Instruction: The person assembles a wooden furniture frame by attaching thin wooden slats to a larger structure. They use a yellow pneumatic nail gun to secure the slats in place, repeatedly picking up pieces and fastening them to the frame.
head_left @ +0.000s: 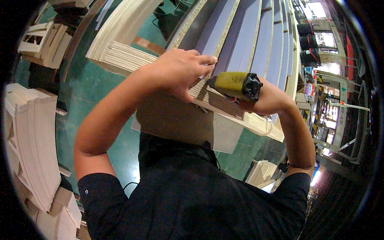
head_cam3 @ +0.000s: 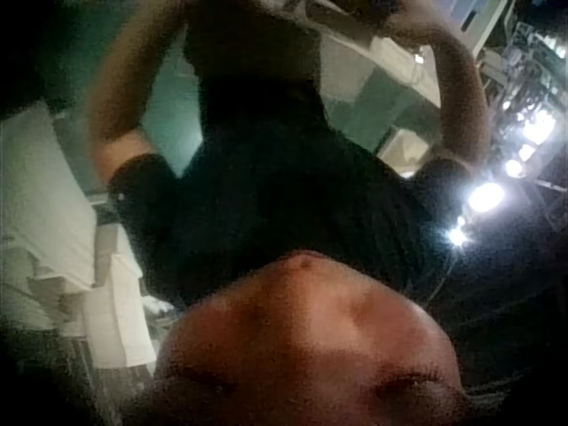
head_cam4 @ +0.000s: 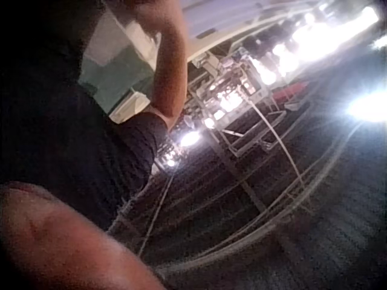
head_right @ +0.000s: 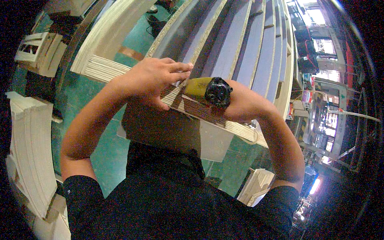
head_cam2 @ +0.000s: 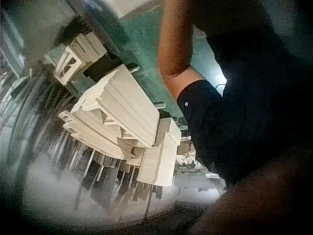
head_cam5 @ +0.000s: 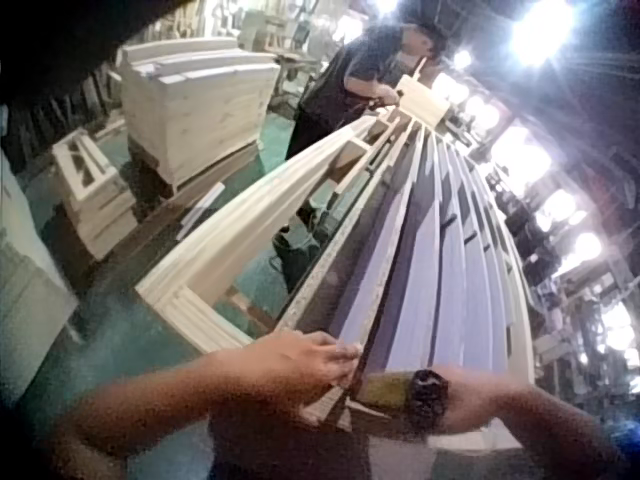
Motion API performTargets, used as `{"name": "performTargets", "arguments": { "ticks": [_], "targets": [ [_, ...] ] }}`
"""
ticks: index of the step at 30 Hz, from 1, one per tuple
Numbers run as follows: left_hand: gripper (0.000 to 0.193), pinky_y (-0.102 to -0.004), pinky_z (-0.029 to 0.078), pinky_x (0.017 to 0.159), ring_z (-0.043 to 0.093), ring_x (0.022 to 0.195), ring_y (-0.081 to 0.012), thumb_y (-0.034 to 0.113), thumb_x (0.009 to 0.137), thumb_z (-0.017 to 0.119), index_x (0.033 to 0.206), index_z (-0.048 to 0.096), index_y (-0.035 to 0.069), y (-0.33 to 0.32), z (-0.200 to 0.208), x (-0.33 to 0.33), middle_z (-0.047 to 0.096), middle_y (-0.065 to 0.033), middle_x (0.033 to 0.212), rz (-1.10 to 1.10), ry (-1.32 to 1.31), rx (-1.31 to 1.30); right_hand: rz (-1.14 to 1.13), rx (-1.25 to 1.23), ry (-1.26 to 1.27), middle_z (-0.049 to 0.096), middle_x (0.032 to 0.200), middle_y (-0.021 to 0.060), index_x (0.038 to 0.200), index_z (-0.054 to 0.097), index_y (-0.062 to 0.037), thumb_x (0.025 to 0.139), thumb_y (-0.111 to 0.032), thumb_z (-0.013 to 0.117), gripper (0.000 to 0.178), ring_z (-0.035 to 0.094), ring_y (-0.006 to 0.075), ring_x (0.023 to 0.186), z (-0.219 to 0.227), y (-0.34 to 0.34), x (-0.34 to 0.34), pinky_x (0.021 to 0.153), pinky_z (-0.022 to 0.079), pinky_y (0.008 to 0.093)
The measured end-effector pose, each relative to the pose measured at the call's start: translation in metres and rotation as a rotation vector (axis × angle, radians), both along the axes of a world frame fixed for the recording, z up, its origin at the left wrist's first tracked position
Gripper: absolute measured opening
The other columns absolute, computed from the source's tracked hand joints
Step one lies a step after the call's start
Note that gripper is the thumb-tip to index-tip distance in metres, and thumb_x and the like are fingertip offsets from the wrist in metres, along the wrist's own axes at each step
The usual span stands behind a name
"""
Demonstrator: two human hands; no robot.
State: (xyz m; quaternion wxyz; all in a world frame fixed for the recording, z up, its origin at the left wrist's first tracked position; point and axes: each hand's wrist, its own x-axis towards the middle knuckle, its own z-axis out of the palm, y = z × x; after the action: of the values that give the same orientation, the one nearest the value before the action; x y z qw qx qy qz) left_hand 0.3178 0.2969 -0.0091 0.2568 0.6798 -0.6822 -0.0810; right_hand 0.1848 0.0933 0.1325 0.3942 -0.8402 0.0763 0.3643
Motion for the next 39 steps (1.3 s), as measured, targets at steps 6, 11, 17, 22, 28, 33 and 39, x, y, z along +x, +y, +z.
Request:
{"name": "performTargets", "arguments": {
  "ticks": [6,11,17,22,28,33,39],
  "targets": [
    [0.108,-0.0488,0.040,0.113,0.039,0.141,-0.0386,0.046,0.053,0.093,0.143,0.049,0.006,0.050,0.016,0.046,0.044,-0.0171,0.152,0.080,0.005,-0.189,-0.166,-0.112,0.027,0.071,0.099,0.0077,0.115,0.064,-0.0024,0.073,-0.005,0.073,0.043,0.065,0.0166,0.091,0.018,0.000,0.008,0.086,0.054,0.0327],
    [0.122,-0.0477,0.036,0.117,0.027,0.150,-0.0375,0.047,0.046,0.093,0.149,0.043,0.006,0.066,0.009,0.059,0.030,-0.0120,0.163,0.126,-0.150,0.091,-0.036,0.003,-0.109,0.069,0.095,0.0056,0.112,0.064,-0.0029,0.075,-0.006,0.072,0.038,0.064,0.0147,0.081,0.005,0.010,0.029,0.070,0.055,0.0310],
    [0.116,-0.0455,0.041,0.112,0.042,0.142,-0.0348,0.042,0.047,0.094,0.146,0.048,0.005,0.065,0.003,0.058,0.039,-0.0074,0.160,0.116,-0.003,0.075,0.083,0.017,-0.094,0.070,0.096,0.0086,0.110,0.064,-0.0013,0.076,-0.005,0.072,0.035,0.064,0.0190,0.087,0.003,0.051,0.060,0.082,0.053,0.0346],
    [0.114,-0.0437,0.048,0.104,0.054,0.131,-0.0335,0.041,0.046,0.095,0.145,0.049,0.009,0.065,0.004,0.059,0.042,-0.0061,0.158,0.135,0.064,0.096,0.205,0.020,-0.125,0.071,0.100,0.0112,0.114,0.064,-0.0018,0.074,-0.005,0.073,0.041,0.065,0.0207,0.091,-0.008,0.063,0.079,0.087,0.053,0.0354],
    [0.114,-0.0437,0.050,0.102,0.057,0.127,-0.0327,0.038,0.043,0.096,0.144,0.051,0.011,0.065,0.004,0.057,0.044,-0.0047,0.156,0.148,0.098,0.088,0.105,0.003,-0.068,0.071,0.109,0.0117,0.117,0.064,-0.0034,0.073,-0.008,0.076,0.045,0.065,0.0207,0.096,-0.014,0.061,0.080,0.091,0.052,0.0351],
    [0.114,-0.0439,0.049,0.103,0.057,0.128,-0.0328,0.039,0.044,0.096,0.145,0.050,0.009,0.066,0.001,0.057,0.044,-0.0051,0.156,0.161,0.089,0.086,0.071,-0.050,-0.055,0.070,0.115,0.0119,0.124,0.062,-0.0037,0.075,-0.008,0.075,0.051,0.064,0.0208,0.106,-0.009,0.068,0.081,0.098,0.049,0.0339],
    [0.114,-0.0440,0.049,0.104,0.056,0.130,-0.0322,0.040,0.045,0.096,0.145,0.051,0.008,0.067,0.003,0.058,0.043,-0.0047,0.157,0.155,0.084,0.099,0.109,-0.027,-0.037,0.068,0.120,0.0123,0.125,0.061,-0.0030,0.076,-0.007,0.075,0.052,0.063,0.0223,0.110,-0.011,0.064,0.081,0.101,0.048,0.0345]
  ]
}}
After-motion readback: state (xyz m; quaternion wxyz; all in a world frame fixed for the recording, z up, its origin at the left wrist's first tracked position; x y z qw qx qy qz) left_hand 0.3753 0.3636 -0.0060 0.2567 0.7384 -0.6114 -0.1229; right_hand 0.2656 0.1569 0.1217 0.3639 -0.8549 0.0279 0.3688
